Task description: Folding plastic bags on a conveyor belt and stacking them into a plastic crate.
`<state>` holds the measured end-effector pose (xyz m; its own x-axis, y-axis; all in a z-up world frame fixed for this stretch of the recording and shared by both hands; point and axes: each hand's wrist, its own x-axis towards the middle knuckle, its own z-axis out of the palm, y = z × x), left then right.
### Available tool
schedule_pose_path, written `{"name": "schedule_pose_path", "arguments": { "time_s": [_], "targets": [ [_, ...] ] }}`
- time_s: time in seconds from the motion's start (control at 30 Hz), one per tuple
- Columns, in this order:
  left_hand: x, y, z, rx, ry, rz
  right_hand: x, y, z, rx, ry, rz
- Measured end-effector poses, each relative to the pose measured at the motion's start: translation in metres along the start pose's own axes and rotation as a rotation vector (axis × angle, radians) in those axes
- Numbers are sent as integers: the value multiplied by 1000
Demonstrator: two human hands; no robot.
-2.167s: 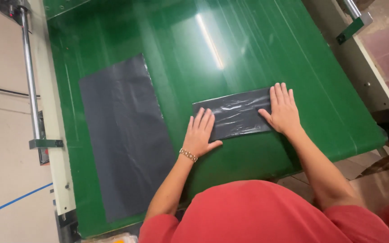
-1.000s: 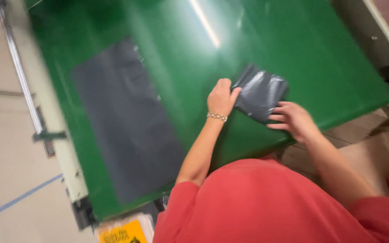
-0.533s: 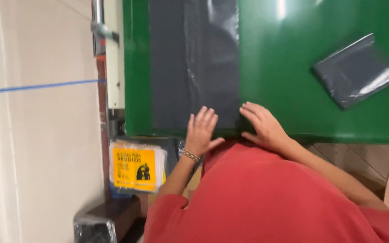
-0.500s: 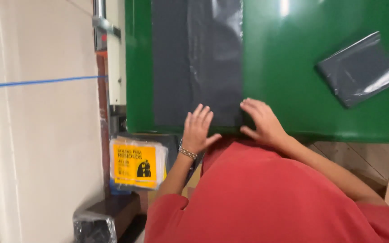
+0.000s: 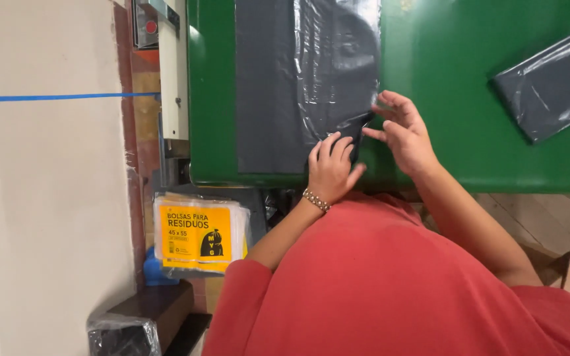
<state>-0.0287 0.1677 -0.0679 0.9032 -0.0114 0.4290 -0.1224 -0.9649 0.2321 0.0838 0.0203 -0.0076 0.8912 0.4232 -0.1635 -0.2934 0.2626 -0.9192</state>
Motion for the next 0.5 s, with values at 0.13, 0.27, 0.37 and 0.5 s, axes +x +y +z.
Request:
{"name": "schedule_pose_path", "arguments": {
  "time_s": [0.13,0.27,0.37,0.5],
  "targets": [
    [16,-2,-3,3,166,-57,-5,1,-7,-698,-149,-418],
    [17,-9,-8,-41,191,-5,8,11,1,-1340,-307,-829],
    [5,-27,-36,-23,-31,-64,18,7,4,-1307,-394,-973],
    [-21,-91,-68,136,-92,-172,14,-4,10,-1215,-390,-962]
  ]
}}
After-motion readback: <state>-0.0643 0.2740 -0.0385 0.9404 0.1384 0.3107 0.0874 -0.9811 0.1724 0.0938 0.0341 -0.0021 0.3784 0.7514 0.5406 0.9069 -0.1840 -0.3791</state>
